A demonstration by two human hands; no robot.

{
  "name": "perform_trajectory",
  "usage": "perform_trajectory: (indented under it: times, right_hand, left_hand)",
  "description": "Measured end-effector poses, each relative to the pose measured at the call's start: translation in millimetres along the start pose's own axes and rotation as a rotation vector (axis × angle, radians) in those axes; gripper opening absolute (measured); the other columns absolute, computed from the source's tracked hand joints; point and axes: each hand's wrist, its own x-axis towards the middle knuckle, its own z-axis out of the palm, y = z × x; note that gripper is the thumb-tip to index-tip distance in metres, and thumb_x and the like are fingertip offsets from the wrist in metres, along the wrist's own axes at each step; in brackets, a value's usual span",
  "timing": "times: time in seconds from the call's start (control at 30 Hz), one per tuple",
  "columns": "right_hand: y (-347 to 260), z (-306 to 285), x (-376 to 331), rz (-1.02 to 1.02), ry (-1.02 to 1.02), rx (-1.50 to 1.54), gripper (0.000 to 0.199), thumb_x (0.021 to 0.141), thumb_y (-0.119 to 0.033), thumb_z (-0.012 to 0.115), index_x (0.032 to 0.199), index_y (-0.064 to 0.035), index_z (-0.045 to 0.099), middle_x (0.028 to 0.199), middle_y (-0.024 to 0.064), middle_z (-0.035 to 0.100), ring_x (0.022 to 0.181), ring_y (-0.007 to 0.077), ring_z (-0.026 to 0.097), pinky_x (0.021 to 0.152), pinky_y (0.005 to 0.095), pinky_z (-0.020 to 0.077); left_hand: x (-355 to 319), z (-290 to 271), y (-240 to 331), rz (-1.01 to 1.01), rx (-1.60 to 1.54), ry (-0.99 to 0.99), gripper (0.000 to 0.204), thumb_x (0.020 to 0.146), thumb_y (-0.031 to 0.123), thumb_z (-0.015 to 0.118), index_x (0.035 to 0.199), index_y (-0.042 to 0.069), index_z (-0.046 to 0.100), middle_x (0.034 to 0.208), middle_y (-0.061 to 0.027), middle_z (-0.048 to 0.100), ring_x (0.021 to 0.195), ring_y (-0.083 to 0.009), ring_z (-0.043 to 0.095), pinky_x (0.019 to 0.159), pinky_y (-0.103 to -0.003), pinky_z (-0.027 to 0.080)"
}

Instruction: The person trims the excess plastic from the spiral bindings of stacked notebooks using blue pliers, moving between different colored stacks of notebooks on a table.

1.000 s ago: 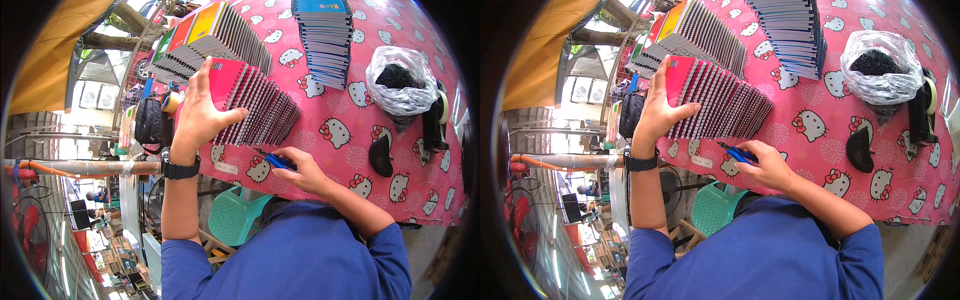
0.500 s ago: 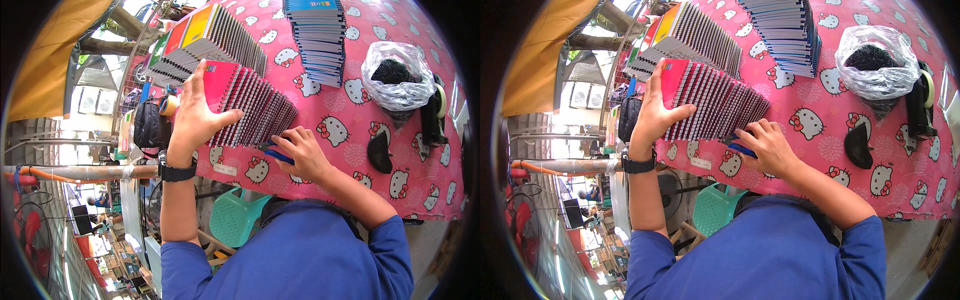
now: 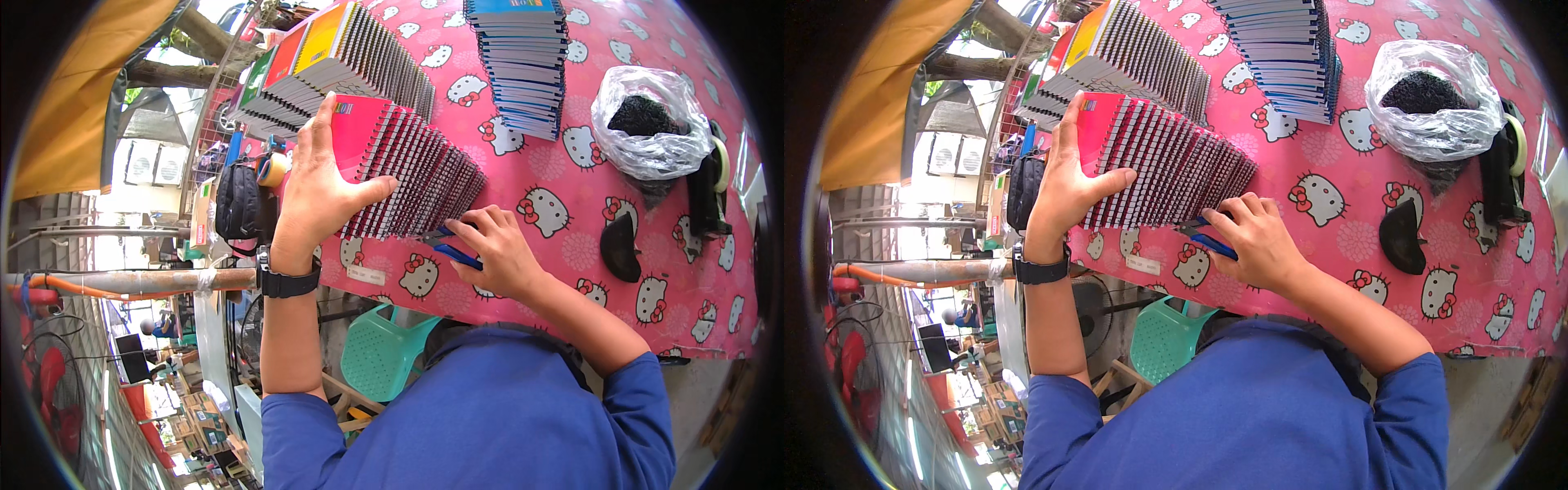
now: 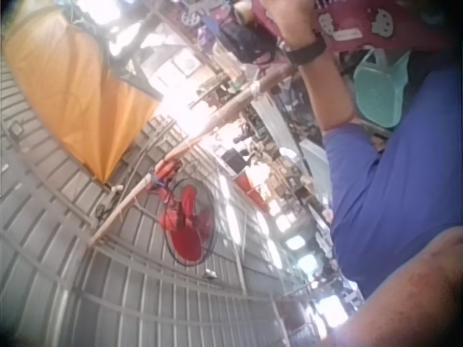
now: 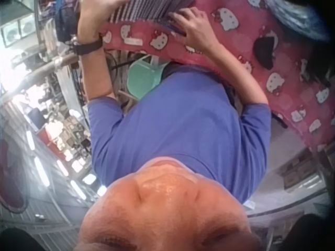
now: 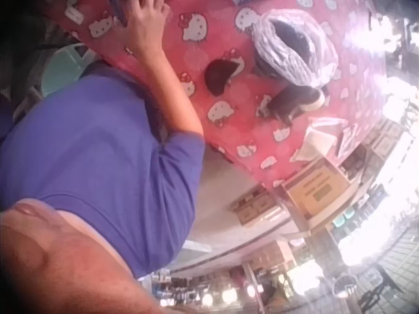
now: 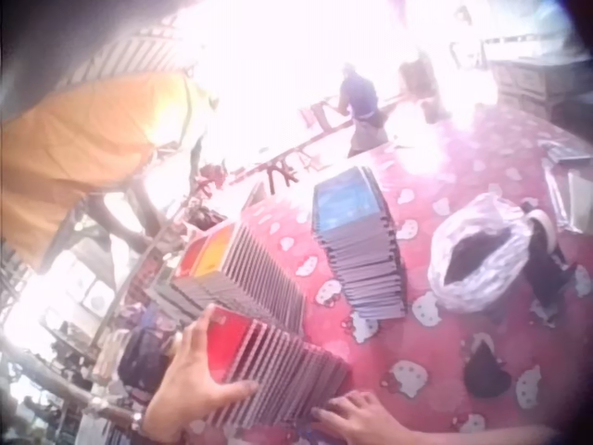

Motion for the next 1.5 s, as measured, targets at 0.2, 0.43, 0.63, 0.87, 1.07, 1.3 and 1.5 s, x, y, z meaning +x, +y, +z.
perform_trajectory:
  times: [0.2, 0.43, 0.63, 0.87, 1.07, 1.3, 1.5]
  right_hand:
    - [6.5, 1.6, -2.0, -0.006, -0.018, 0.067, 0.055, 0.064, -0.022, 0.074, 0.114, -0.0089, 0.059, 0.101, 0.0082, 0.055, 0.094, 0.0257, 0.051, 0.083, 0.04, 0.0404]
    - [8.3, -0.2, -0.6, -0.06, 0.004, -0.04, 0.046, 0.067, -0.018, 0.073, 0.111, -0.0072, 0.062, 0.096, 0.0082, 0.056, 0.089, 0.0241, 0.053, 0.079, 0.0361, 0.0423]
    - [22.1, -3.7, 9.4, 0.766, -0.593, 1.073, 0.035, 0.074, -0.028, 0.072, 0.098, -0.003, 0.068, 0.084, 0.0125, 0.062, 0.077, 0.0279, 0.059, 0.07, 0.0328, 0.048]
    - [12.4, 1.3, -2.8, -0.01, -0.058, -0.038, 0.049, 0.068, -0.025, 0.073, 0.113, -0.0088, 0.06, 0.101, 0.0092, 0.056, 0.097, 0.0258, 0.051, 0.086, 0.042, 0.0395]
    - [32.7, -1.6, 5.5, 0.514, -0.483, 0.774, 0.035, 0.073, -0.026, 0.071, 0.103, -0.0066, 0.067, 0.09, 0.0121, 0.058, 0.086, 0.0251, 0.056, 0.072, 0.0345, 0.0463]
    - [23.9, -1.1, -7.6, 0.15, -0.223, 0.167, 0.049, 0.069, -0.025, 0.072, 0.114, -0.0096, 0.06, 0.099, 0.011, 0.054, 0.096, 0.0265, 0.05, 0.083, 0.0382, 0.0417]
    - [28.9, 3.3, -6.6, -0.027, -0.03, -0.028, 0.057, 0.062, -0.02, 0.075, 0.115, -0.0119, 0.059, 0.104, 0.0079, 0.053, 0.097, 0.0259, 0.049, 0.085, 0.0402, 0.0393]
  left_hand:
    - [0.2, 0.8, 0.6, -0.002, 0.025, 0.005, 0.115, 0.056, 0.044, 0.08, 0.146, 0.01, 0.017, 0.136, -0.0223, 0.037, 0.126, -0.0392, 0.038, 0.106, -0.046, 0.032]
    - [-0.1, 0.5, 0.0, 0.019, 0.018, 0.017, 0.114, 0.057, 0.045, 0.08, 0.146, 0.009, 0.018, 0.136, -0.0225, 0.037, 0.126, -0.039, 0.037, 0.106, -0.046, 0.031]
    - [0.8, 1.2, 0.6, 0.026, 0.025, 0.014, 0.115, 0.056, 0.045, 0.08, 0.146, 0.009, 0.018, 0.136, -0.0223, 0.038, 0.126, -0.0386, 0.037, 0.106, -0.045, 0.031]
    - [0.4, 0.2, 0.5, 0.011, -0.014, 0.01, 0.114, 0.056, 0.044, 0.08, 0.146, 0.009, 0.019, 0.136, -0.0221, 0.037, 0.126, -0.0387, 0.037, 0.106, -0.045, 0.031]
    - [0.1, 1.4, 0.8, 0.018, -0.017, 0.013, 0.113, 0.056, 0.043, 0.081, 0.146, 0.01, 0.019, 0.136, -0.0221, 0.038, 0.126, -0.039, 0.037, 0.106, -0.045, 0.031]
    - [0.3, 0.9, -2.7, 0.003, -0.038, 0.007, 0.114, 0.056, 0.043, 0.081, 0.146, 0.01, 0.019, 0.135, -0.0218, 0.038, 0.126, -0.0384, 0.037, 0.106, -0.045, 0.031]
    - [1.1, 2.5, -3.3, 0.028, -0.014, 0.018, 0.114, 0.056, 0.044, 0.08, 0.146, 0.009, 0.019, 0.135, -0.0219, 0.038, 0.126, -0.0386, 0.037, 0.106, -0.045, 0.031]
